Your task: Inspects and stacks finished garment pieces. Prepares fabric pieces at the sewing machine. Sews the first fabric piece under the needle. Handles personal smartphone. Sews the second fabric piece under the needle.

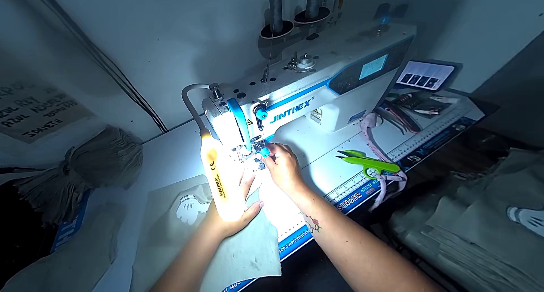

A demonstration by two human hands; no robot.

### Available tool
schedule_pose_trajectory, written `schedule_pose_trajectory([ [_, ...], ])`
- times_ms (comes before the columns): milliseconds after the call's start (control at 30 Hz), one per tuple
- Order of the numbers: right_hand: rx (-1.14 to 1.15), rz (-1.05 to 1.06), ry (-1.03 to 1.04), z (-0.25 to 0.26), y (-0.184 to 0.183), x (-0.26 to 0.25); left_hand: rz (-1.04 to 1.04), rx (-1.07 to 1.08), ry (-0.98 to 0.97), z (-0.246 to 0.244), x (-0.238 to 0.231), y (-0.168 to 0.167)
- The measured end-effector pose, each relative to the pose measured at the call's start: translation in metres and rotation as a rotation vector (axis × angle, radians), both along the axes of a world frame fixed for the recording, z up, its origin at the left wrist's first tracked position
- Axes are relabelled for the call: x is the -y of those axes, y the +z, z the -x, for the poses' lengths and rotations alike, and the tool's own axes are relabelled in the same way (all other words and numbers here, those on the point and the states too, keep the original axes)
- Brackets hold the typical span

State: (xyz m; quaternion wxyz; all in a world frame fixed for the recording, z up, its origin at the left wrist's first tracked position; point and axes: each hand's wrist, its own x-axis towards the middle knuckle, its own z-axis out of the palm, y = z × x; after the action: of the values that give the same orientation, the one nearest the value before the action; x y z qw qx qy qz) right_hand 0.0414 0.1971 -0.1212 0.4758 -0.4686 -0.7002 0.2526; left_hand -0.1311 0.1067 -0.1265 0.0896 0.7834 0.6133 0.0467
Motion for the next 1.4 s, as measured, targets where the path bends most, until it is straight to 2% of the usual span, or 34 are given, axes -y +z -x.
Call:
schedule_pose_trajectory([
  [533, -0.003, -0.055, -0.037, 0.002, -0.007, -0.012, -0.02, -0.003, -0.011, 0.0, 0.0, 0.002],
  [700, -0.022, -0.021, -0.004, 0.0, -0.004, -0.009, -0.011, -0.001, -0.009, -0.001, 0.001, 0.002],
  [1000, 0.092, 0.07, 0.057, -0.003, -0.001, 0.0, -0.058, 0.008, -0.026, 0.0, 0.003, 0.0],
  [1400, 0.082, 0.072, 0.055, -0.001, -0.003, 0.001, -0.056, -0.024, -0.011, 0.002, 0.003, -0.003],
])
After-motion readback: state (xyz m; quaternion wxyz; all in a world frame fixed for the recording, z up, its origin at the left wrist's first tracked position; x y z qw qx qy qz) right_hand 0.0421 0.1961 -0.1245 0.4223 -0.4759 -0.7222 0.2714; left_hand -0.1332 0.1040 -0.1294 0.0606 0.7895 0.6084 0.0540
